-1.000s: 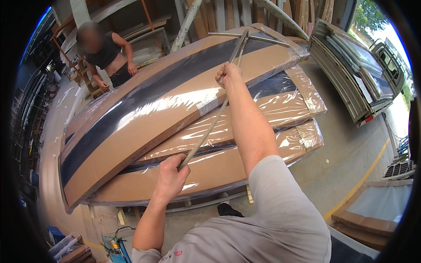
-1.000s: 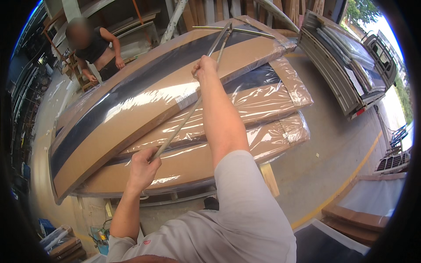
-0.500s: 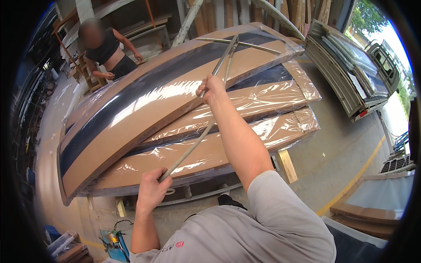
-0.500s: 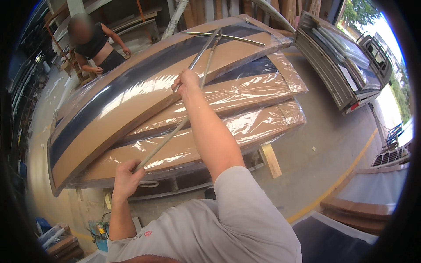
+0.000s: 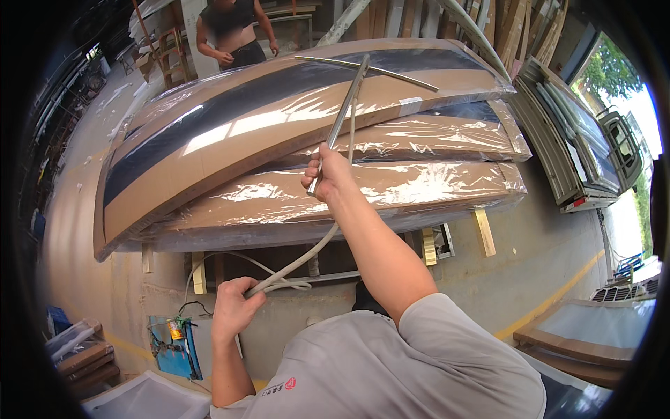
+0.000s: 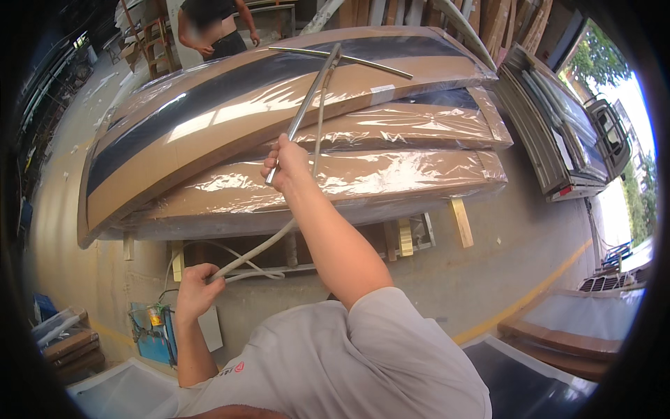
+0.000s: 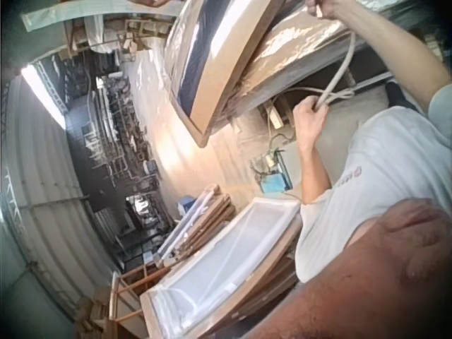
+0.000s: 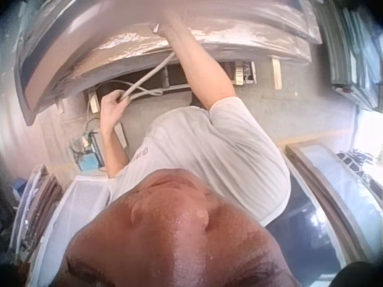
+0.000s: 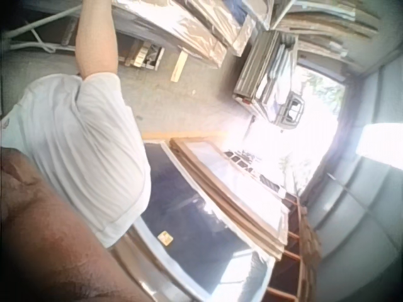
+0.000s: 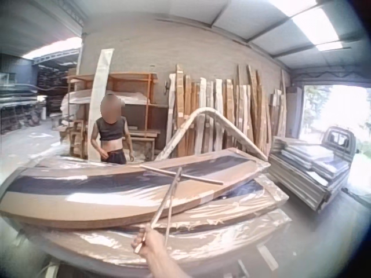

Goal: The person uses a T-shaped tool to pull a plastic strap around a stack of large, brown, wrapped boxes on a pallet.

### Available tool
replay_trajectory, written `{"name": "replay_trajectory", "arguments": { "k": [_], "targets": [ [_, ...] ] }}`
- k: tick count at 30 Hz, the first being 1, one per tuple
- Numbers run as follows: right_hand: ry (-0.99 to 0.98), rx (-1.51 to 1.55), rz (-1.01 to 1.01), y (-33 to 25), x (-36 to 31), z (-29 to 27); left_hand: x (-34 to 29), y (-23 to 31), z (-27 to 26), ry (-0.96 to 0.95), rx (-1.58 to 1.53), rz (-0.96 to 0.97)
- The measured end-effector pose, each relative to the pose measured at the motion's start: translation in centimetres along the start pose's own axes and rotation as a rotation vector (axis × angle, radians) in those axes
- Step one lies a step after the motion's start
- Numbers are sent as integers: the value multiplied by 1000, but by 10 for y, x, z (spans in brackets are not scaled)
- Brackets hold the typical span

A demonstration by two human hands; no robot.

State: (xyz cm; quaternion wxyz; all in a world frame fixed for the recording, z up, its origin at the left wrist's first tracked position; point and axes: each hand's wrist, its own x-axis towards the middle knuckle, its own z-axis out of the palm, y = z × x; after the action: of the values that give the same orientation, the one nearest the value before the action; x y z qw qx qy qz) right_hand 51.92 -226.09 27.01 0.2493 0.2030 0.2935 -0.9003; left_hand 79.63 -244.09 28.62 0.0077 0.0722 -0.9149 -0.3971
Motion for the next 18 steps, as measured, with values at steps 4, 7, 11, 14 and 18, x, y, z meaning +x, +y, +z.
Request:
{"name": "replay_trajectory", "arguments": {
  "k": [4, 7, 11, 14, 18],
  "targets": [
    [37, -160, 41, 57, -44, 0, -36, -33, -24, 40, -23, 2],
    [56, -303, 78, 87, -72, -12, -47, -46, -35, -4, -65, -18],
    [46, -494, 138, 107, -114, -27, -51, -64, -32, -13, -85, 20],
    [21, -678, 189, 94, -141, -38, -54, -66, -36, -47, -24, 51],
    [-46, -932, 181, 73, -155, -44, -56, -70, -32, -79, 13, 79]
  ]
}}
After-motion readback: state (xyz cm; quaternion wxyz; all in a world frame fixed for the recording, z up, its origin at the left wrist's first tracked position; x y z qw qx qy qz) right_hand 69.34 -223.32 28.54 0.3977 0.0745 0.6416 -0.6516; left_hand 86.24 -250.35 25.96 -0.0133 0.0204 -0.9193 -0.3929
